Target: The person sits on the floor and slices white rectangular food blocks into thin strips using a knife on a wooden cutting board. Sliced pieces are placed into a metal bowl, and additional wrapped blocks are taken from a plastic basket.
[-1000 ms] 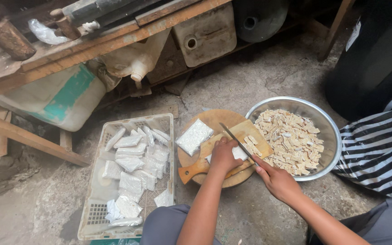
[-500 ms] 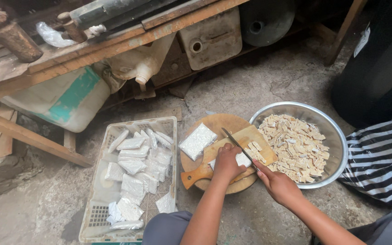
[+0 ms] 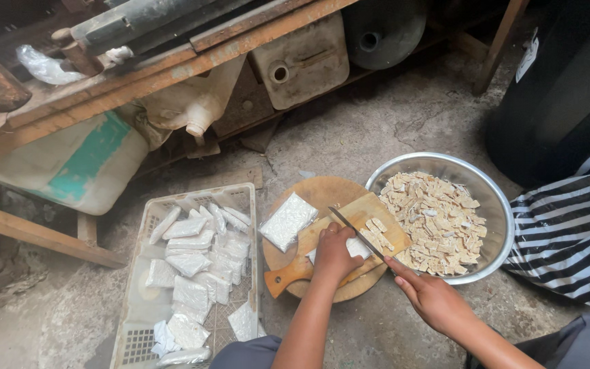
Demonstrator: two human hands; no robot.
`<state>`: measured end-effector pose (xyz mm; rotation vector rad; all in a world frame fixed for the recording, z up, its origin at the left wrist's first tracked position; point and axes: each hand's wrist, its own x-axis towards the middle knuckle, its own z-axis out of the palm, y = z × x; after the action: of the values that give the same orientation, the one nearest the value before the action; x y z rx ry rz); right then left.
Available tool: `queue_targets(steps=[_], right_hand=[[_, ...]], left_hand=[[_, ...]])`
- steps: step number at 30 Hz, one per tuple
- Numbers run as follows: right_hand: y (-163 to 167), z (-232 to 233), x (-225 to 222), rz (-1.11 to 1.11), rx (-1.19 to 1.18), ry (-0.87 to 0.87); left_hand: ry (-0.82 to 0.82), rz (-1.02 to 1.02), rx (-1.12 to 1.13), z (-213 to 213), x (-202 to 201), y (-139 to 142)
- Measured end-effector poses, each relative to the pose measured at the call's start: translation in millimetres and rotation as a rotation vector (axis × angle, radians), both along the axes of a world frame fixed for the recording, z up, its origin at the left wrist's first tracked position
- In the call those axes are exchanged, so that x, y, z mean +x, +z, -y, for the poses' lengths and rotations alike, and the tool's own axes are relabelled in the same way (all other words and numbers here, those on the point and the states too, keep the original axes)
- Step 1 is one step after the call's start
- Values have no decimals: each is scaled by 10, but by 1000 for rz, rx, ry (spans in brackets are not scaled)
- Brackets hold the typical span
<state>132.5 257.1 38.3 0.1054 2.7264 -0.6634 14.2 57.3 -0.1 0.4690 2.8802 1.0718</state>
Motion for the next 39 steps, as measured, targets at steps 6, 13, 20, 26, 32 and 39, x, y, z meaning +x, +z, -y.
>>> queue_targets(steps=[6, 13, 20, 26, 32, 39], right_hand=[[-79, -9, -17, -112, -24, 32], [-285, 33, -63, -65, 90, 16], [-450, 99, -323, -237, 46, 58], [-351, -9, -337, 97, -367, -216], [-387, 59, -271, -52, -273, -165], [-283, 78, -164, -156, -171, -62]], left_hand=[[3, 9, 7, -1, 11, 26], [0, -3, 15, 6, 13, -32], [0, -31, 32, 26, 24, 1], [-16, 3, -186, 64, 28, 119], [39, 2, -83, 29, 35, 52], [7, -33, -80, 58, 1, -11]])
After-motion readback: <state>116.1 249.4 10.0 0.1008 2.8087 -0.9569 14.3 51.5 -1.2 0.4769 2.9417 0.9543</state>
